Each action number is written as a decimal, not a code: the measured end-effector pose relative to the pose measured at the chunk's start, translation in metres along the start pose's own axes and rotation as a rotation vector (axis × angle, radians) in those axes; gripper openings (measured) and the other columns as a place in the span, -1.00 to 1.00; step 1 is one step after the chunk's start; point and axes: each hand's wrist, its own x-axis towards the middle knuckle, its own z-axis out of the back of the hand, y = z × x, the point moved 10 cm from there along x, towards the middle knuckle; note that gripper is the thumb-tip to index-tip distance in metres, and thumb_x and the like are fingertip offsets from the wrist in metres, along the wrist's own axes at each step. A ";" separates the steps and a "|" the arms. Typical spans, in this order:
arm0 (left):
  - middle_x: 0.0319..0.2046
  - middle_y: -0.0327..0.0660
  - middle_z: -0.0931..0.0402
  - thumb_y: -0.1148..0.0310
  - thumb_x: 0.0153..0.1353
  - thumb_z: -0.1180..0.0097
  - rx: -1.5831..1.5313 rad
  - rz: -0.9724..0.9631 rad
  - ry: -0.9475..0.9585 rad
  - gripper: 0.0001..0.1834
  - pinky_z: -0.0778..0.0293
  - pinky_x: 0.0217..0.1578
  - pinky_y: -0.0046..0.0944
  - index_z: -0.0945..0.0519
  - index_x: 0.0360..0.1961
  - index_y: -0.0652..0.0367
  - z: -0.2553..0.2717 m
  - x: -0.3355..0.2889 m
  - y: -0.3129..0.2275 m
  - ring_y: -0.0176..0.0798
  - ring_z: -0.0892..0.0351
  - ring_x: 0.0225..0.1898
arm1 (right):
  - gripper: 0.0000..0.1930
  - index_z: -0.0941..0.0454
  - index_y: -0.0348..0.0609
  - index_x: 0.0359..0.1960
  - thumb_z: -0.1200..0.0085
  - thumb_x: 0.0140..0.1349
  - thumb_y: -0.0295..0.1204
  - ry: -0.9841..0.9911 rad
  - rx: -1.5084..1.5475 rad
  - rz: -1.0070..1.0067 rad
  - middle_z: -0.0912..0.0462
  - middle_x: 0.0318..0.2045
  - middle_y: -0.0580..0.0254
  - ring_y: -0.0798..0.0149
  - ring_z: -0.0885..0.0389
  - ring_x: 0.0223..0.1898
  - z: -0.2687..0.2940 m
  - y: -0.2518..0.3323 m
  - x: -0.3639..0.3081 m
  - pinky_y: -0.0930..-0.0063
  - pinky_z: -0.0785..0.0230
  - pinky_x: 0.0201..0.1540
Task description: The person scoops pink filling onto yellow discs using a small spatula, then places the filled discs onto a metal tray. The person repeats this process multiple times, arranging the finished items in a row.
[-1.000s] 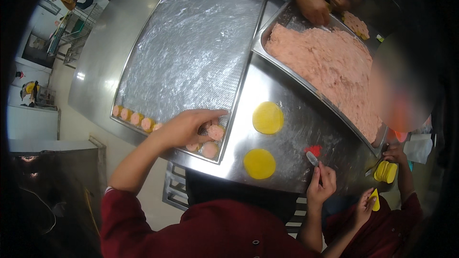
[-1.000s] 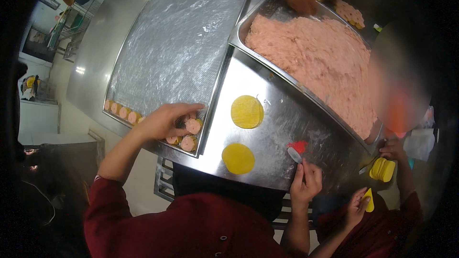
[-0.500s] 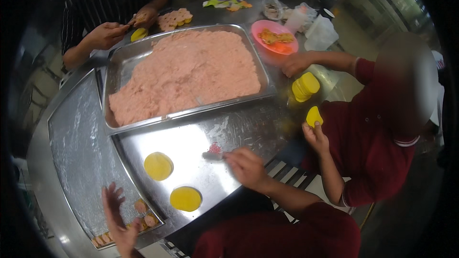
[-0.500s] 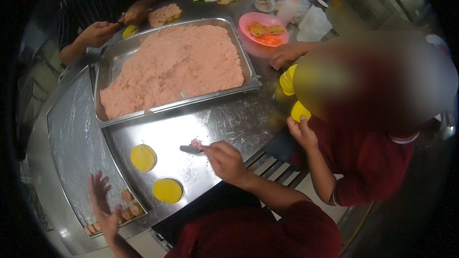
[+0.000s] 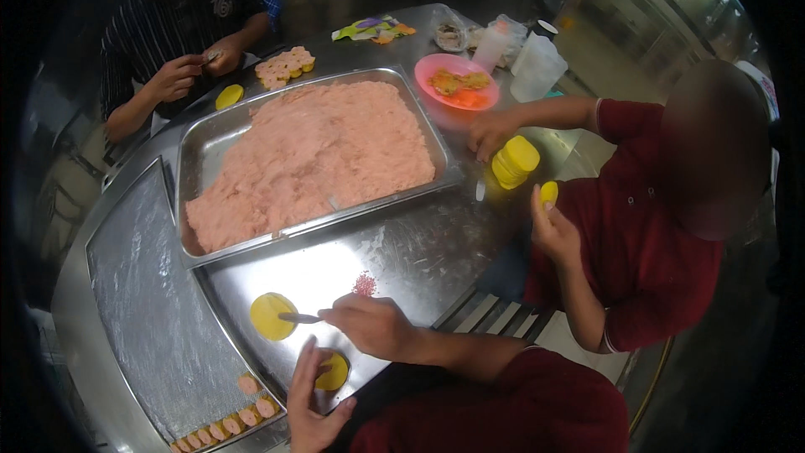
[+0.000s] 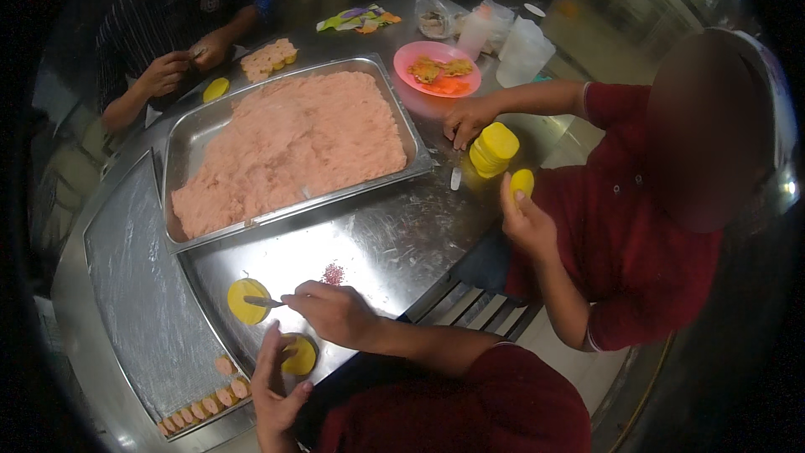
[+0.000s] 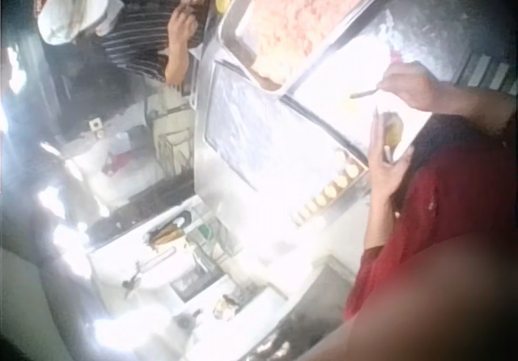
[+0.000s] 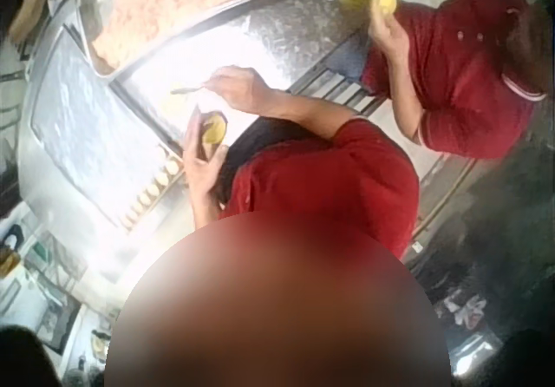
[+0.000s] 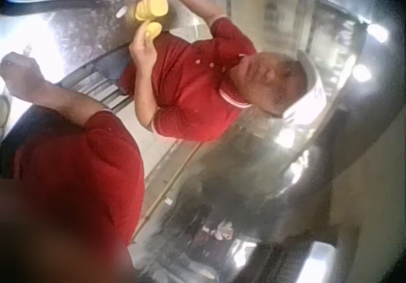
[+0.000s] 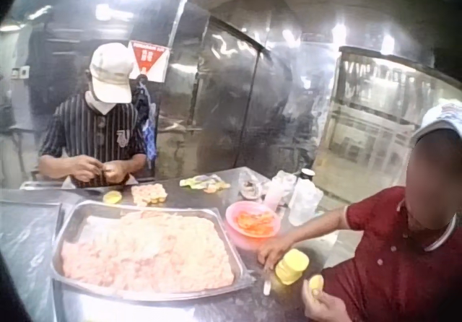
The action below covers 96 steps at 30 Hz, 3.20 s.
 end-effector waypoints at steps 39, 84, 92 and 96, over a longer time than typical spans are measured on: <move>-0.29 0.09 -0.70 0.31 0.26 -0.32 0.996 -0.117 0.086 -0.82 -0.59 -0.26 0.06 -0.76 -0.30 0.23 -0.014 0.001 -0.026 0.22 -0.70 -0.30 | -0.83 -0.70 -0.29 -0.07 -0.26 0.33 -0.59 -0.041 0.268 -0.215 -0.68 -0.24 0.07 0.14 -0.70 -0.23 0.016 -0.019 -0.022 0.35 -0.52 -0.18; -0.36 0.07 -0.63 0.25 0.50 0.00 0.440 0.079 -0.159 -0.80 -0.53 -0.27 0.12 -0.42 -0.06 0.16 0.031 0.016 0.016 0.23 -0.68 -0.25 | -0.84 -0.73 -0.41 -0.13 -0.27 0.31 -0.58 -0.046 0.007 -0.268 -0.73 -0.18 -0.06 0.02 -0.70 -0.17 0.043 -0.018 -0.031 0.23 -0.55 -0.03; -0.32 -0.21 -0.56 0.26 0.52 -0.05 -0.108 0.048 -0.372 -0.81 -0.45 -0.23 -0.27 -0.44 -0.01 0.13 0.069 0.013 0.025 -0.32 -0.54 -0.28 | -0.84 -0.73 -0.41 -0.13 -0.27 0.31 -0.57 -0.020 0.021 -0.297 -0.73 -0.17 -0.05 0.05 -0.70 -0.17 0.039 -0.020 -0.030 0.26 -0.56 -0.07; -0.09 -0.19 -0.58 0.32 0.54 -0.07 -0.618 0.232 -0.295 -0.75 -0.51 -0.09 -0.31 -0.40 0.11 0.15 0.057 0.007 0.052 -0.37 -0.57 -0.09 | -0.83 -0.73 -0.41 -0.12 -0.27 0.31 -0.57 -0.030 0.004 -0.283 -0.73 -0.17 -0.04 0.04 -0.70 -0.17 0.040 -0.013 -0.027 0.26 -0.56 -0.07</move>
